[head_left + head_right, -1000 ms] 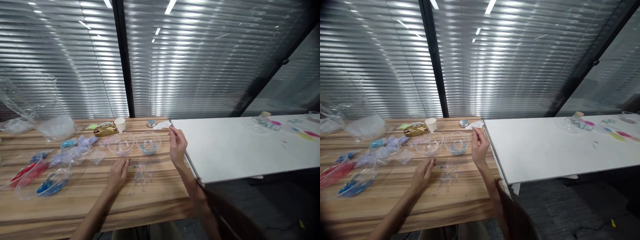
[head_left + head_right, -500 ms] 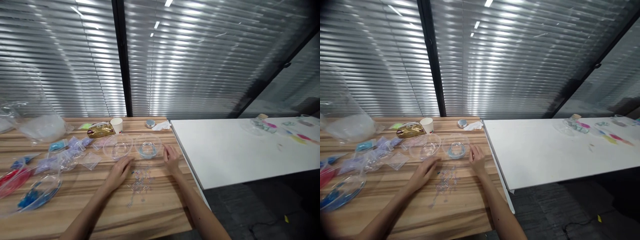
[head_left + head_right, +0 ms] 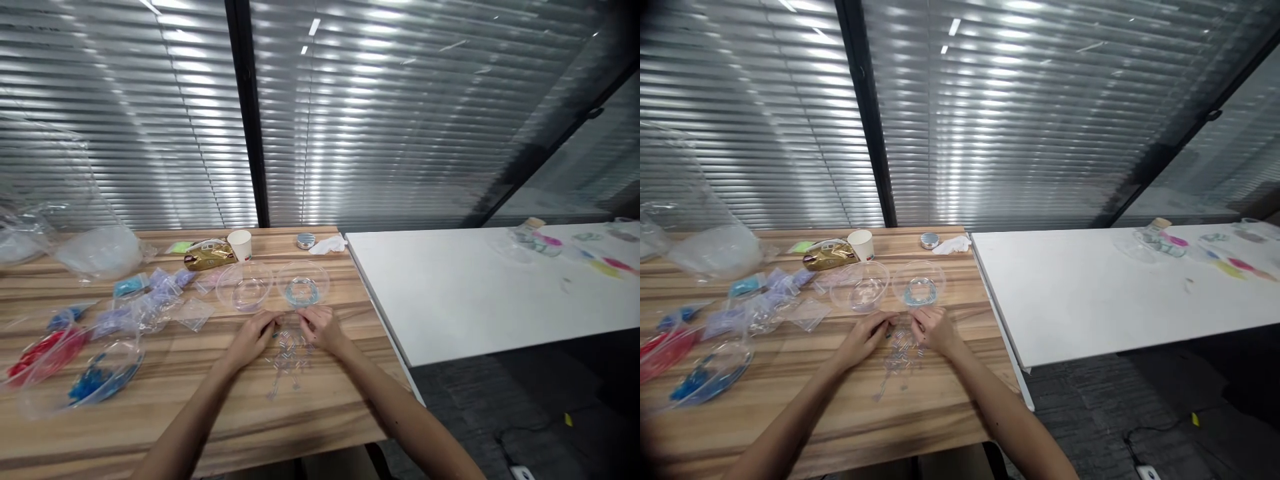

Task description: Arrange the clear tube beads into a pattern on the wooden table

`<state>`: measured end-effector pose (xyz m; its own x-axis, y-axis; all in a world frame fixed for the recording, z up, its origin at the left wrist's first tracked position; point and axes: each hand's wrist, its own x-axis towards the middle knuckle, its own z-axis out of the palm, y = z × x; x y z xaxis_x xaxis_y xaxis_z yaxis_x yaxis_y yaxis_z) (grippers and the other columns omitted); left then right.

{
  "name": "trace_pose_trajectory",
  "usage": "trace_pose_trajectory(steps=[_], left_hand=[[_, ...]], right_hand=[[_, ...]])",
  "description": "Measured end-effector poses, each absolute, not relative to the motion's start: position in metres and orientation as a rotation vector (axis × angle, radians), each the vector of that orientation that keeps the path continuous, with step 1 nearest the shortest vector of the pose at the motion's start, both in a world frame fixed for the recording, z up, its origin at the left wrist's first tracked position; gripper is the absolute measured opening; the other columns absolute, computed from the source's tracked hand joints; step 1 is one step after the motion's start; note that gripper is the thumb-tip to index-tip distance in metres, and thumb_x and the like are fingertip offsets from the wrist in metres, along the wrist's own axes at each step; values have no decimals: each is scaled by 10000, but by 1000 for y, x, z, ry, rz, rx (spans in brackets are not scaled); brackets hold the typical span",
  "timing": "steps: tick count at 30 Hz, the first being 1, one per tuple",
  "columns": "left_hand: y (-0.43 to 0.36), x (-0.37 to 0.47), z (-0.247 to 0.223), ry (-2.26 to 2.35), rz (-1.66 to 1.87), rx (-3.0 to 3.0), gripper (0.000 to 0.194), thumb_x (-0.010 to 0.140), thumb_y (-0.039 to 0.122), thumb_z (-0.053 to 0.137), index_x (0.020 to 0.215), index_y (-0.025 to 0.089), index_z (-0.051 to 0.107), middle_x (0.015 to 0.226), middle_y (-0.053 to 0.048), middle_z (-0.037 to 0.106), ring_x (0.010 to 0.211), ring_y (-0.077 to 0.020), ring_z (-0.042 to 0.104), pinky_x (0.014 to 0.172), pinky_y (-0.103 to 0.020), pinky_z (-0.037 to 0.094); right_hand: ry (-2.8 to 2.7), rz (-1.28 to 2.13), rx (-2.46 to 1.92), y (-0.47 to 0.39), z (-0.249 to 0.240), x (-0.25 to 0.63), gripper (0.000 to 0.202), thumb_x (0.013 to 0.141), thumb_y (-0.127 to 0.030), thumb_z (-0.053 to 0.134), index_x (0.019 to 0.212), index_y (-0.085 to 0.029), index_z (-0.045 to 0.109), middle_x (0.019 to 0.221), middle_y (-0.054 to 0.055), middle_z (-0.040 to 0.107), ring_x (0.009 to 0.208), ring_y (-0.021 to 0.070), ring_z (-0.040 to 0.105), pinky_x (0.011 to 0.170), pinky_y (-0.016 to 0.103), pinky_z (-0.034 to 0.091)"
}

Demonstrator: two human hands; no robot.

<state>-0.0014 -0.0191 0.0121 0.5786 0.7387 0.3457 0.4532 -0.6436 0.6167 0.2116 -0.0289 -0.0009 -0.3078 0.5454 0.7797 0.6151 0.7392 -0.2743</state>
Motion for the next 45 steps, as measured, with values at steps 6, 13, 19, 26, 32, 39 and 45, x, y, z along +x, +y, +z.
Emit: trace_pose_trajectory(steps=[6, 13, 19, 26, 32, 39, 45], left_hand=[[-15, -3, 15, 966, 792, 2359, 292, 922, 175, 382, 1115, 168, 601, 943, -80, 674, 871, -194, 619, 802, -317, 492], [-13, -6, 18, 982, 782, 2387, 240, 924, 221, 428, 1019, 172, 642, 971, -95, 674, 907, -213, 614, 841, -352, 484], [-15, -5, 15, 983, 763, 2400, 248, 888, 214, 458, 1052, 177, 640, 1010, -97, 645, 972, -221, 584, 888, -371, 467], [-7, -15, 15, 1065, 770, 2361, 263, 898, 223, 408, 992, 168, 649, 976, -95, 666, 919, -216, 609, 854, -365, 485], [-3, -24, 20, 1161, 754, 2319, 303, 914, 331, 418, 969, 166, 667, 964, -93, 698, 879, -231, 644, 808, -350, 503], [-1, -32, 24, 1155, 692, 2310, 332, 893, 415, 468, 810, 176, 683, 791, -62, 701, 715, -204, 635, 660, -287, 490], [-1, -39, 25, 1118, 636, 2298, 292, 886, 379, 480, 827, 184, 688, 833, -64, 706, 785, -212, 643, 738, -304, 489]], right_hand=[[-2013, -67, -903, -21, -9, 215, 229, 777, -87, 433, 821, -169, 641, 672, 33, 667, 601, 151, 606, 590, 248, 458], [-1984, 14, -989, -17, -17, 220, 264, 762, -82, 414, 805, -180, 655, 676, 29, 667, 613, 149, 611, 613, 246, 477], [-1869, 77, -1080, -15, -18, 222, 286, 789, -87, 393, 813, -165, 667, 766, 56, 700, 691, 168, 649, 664, 268, 510], [-1858, 125, -1118, -15, -16, 221, 260, 792, -87, 431, 826, -178, 672, 803, 46, 708, 733, 176, 660, 694, 276, 521], [-1897, 124, -1109, -16, -16, 220, 252, 777, -72, 458, 832, -183, 677, 802, 42, 710, 719, 171, 659, 666, 260, 506], [-1915, 107, -1087, -15, -17, 221, 251, 776, -75, 456, 832, -181, 677, 797, 40, 709, 708, 175, 658, 658, 261, 498], [-1909, 112, -1078, -14, -18, 221, 251, 780, -83, 454, 832, -185, 678, 794, 44, 708, 693, 181, 653, 647, 267, 495]])
